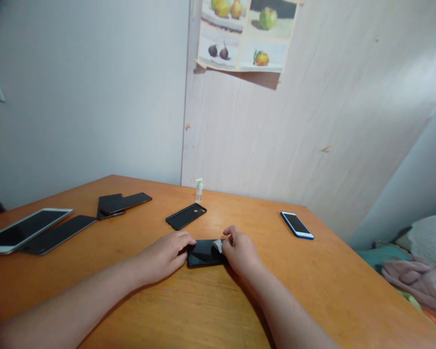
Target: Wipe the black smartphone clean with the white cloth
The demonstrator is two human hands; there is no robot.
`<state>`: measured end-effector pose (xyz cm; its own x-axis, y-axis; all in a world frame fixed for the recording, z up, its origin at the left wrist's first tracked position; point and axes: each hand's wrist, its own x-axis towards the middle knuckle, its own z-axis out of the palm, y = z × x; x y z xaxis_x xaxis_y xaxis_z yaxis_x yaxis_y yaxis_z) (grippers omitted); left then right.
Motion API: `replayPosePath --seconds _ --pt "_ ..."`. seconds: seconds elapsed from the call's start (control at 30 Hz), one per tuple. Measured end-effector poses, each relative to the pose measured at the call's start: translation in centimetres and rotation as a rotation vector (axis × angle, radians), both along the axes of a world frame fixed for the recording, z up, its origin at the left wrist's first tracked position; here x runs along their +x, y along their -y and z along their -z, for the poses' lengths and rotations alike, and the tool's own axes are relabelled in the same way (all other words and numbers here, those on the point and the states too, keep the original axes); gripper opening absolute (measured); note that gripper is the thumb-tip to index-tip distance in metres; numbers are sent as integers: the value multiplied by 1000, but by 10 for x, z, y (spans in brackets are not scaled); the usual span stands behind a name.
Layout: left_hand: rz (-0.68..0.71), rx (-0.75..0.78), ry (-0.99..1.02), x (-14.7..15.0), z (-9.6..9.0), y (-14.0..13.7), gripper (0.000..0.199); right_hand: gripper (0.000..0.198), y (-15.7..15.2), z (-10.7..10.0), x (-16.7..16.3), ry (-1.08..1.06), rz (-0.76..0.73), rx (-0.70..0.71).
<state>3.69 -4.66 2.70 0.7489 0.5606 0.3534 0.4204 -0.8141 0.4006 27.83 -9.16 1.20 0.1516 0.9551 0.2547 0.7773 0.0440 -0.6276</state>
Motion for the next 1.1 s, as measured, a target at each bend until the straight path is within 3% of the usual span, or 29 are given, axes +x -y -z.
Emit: replayPosePath --seconds 0.13,0.33,0.43,0.53,0.63,0.73,0.83,0.93,1.1 --pt "3 6 1 2 3 0 30 13 2 -3 -3 148 -48 30" --pt "-67 -57 11 1 -1 6 25 17 7 -14 -6 203 -104 -34" --pt "-109 -65 3 1 -2 10 46 19 11 -17 -12 202 -131 -33" --pt "-117 -61 -7 1 1 11 60 9 12 -14 -16 206 -155 6" --pt "-125 -71 -12 1 4 11 62 3 7 -10 -9 236 -76 23" --pt "-125 -82 -19 0 5 9 65 7 1 -8 6 316 77 17" --pt "-118 -87 -22 0 5 9 65 11 -1 -7 9 400 124 9" --pt "-130 -84 -12 1 5 9 67 18 8 -8 -12 444 10 34" --pt "-137 -58 -45 1 4 10 64 25 32 -17 -57 476 -353 59"
